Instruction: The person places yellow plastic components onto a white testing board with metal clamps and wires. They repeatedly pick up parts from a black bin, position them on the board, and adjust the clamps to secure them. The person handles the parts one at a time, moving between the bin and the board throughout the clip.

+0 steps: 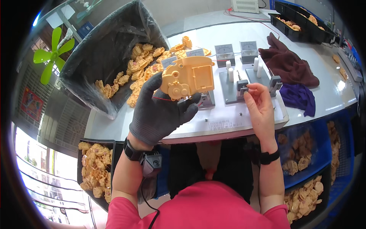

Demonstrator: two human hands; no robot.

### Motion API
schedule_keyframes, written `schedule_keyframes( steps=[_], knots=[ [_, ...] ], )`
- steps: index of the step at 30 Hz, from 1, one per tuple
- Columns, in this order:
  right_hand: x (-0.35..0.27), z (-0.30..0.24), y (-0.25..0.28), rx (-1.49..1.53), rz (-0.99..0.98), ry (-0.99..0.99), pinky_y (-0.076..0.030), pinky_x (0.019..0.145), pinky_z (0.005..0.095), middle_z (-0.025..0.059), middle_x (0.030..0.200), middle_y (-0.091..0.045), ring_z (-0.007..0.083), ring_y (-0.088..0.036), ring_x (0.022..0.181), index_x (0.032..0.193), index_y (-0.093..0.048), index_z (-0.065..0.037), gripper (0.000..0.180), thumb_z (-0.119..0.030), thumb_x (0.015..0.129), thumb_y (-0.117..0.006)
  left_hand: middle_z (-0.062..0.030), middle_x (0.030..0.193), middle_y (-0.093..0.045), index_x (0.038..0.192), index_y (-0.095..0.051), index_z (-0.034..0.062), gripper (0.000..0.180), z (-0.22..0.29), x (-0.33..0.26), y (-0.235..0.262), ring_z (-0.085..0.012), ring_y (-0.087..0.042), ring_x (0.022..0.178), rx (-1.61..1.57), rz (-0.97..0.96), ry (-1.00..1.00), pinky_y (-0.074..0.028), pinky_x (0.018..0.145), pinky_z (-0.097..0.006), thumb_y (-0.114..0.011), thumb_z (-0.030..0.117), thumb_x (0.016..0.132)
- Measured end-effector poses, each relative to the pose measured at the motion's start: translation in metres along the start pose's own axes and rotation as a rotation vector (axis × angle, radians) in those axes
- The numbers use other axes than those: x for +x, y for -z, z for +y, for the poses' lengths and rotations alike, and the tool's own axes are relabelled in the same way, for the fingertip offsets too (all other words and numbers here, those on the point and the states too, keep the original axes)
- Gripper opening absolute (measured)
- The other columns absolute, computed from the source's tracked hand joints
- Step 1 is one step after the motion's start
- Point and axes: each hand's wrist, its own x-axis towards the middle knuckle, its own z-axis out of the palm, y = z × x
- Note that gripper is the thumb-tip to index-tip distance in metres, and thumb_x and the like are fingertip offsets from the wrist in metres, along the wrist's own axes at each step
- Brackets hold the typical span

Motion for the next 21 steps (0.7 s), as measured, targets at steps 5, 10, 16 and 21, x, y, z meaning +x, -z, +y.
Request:
schedule_keyframes(
  steps=[5,10,16,21],
  knots=[
    [0.001,-0.007,0.002,-0.065,-0.044,0.000,-0.047,0.074,0.0242,0.0020,0.095,-0.060,0.0102,-0.057,0.085,0.121,-0.062,-0.008,0.027,-0.016,0.096,-0.065,-0.0105,0.133,-0.050,0.138,-0.046,0.0059,0.046,0.015,0.011,0.014,-0.0226,-0.051,0.120,0.577,-0.022,-0.161,-0.047,0.100,-0.034,-0.058,0.020,0.096],
    [0.000,-0.008,0.007,0.020,-0.117,-0.032,-0.047,0.070,0.0240,0.0012,0.095,-0.061,0.0092,-0.056,0.082,0.115,-0.062,-0.006,0.024,-0.015,0.094,-0.067,-0.0147,0.136,-0.048,0.140,-0.042,0.0035,0.051,0.030,0.027,0.018,-0.0218,-0.050,0.125,0.906,-0.063,-0.309,-0.041,0.110,-0.029,-0.056,0.004,0.091],
    [-0.002,-0.011,0.006,0.011,-0.091,0.021,-0.045,0.067,0.0235,0.0009,0.093,-0.062,0.0090,-0.054,0.078,0.104,-0.062,-0.004,0.019,-0.013,0.090,-0.071,-0.0084,0.133,-0.054,0.136,-0.045,0.0020,0.042,0.047,0.048,0.008,-0.0161,-0.052,0.126,0.658,-0.067,-0.143,-0.045,0.105,-0.025,-0.057,0.006,0.096],
    [-0.004,-0.009,0.003,0.001,-0.073,0.036,-0.045,0.069,0.0251,0.0031,0.094,-0.062,0.0111,-0.053,0.076,0.103,-0.062,-0.003,0.020,-0.010,0.087,-0.072,-0.0090,0.130,-0.051,0.135,-0.047,0.0018,0.050,0.059,0.066,0.011,-0.0239,-0.053,0.126,0.769,-0.118,-0.132,-0.039,0.114,-0.034,-0.055,-0.009,0.087]
  ],
)
